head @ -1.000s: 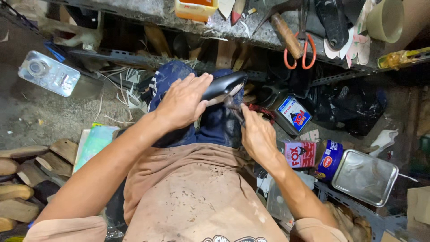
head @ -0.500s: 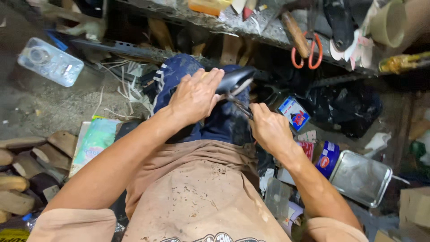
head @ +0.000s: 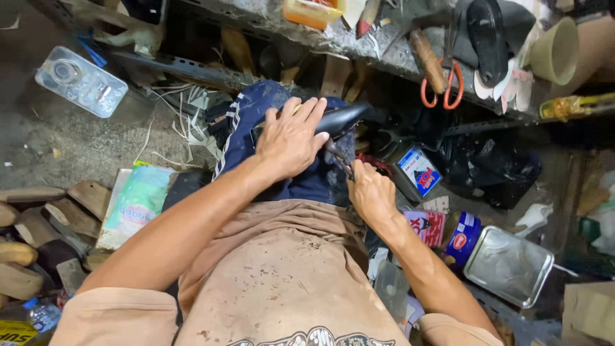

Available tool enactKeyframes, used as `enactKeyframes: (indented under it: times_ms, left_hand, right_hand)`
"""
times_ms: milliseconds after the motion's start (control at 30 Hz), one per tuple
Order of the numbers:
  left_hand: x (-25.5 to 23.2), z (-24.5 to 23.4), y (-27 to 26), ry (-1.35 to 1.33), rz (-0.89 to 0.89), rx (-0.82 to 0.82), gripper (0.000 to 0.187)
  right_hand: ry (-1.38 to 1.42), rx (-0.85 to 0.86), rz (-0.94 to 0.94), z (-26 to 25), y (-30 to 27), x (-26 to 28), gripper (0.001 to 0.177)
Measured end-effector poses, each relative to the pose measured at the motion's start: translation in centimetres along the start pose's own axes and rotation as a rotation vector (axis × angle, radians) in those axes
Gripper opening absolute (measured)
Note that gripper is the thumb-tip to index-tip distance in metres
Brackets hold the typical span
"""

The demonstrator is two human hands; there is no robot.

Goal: The person uses a hammer and a curved metal tool to repeatedly tap and shape the sole of a black slip-on shoe. They hold the shoe on their lap, rotate it to access different areas, and continue hammering along the edges and heel.

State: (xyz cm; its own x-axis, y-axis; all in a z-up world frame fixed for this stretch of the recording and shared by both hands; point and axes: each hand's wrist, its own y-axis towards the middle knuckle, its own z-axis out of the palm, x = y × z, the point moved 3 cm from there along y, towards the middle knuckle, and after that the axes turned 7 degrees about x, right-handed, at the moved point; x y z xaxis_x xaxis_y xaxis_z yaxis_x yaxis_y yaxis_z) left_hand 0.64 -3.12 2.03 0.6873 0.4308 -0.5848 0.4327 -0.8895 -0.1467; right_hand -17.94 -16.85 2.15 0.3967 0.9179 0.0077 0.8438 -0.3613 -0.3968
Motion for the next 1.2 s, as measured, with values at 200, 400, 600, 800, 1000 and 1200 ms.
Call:
enactKeyframes:
  times_ms: [200, 400, 600, 800, 1000, 1200]
  left_hand:
    - [0.5, 0.8, 0.8, 0.081, 0.011, -0.007, 0.066]
    - [1.0, 1.0, 2.0, 0.093, 0.011, 0.094, 0.067]
    - [0.6, 1.0, 1.8, 0.124, 0.045, 0.094, 0.067]
    - [-1.0, 0.9, 0.9, 0.237, 0.065, -0.039, 0.064]
    - [-1.2, 0.8, 0.5, 0.319, 0.126, -0.183, 0.061]
    - [-0.3, -0.8, 0.0, 0.221, 0.156, -0.152, 0.063]
  right_hand:
    - [0.007, 0.125, 0.019, 0.0, 1.4, -0.4, 0.022]
    - [0.282, 0.244, 0.091, -3.0, -0.2, 0.1, 0.032]
    - [0.341, 0.146, 0.131, -5.3, 0.0, 2.6, 0.039]
    - [0.398, 0.384, 0.203, -6.4, 0.4, 2.4, 0.038]
    - [0.159, 0.394, 0.089, -10.1, 1.5, 2.9, 0.034]
    - [0.281, 0.268, -0.041, -10.0, 0.1, 2.7, 0.027]
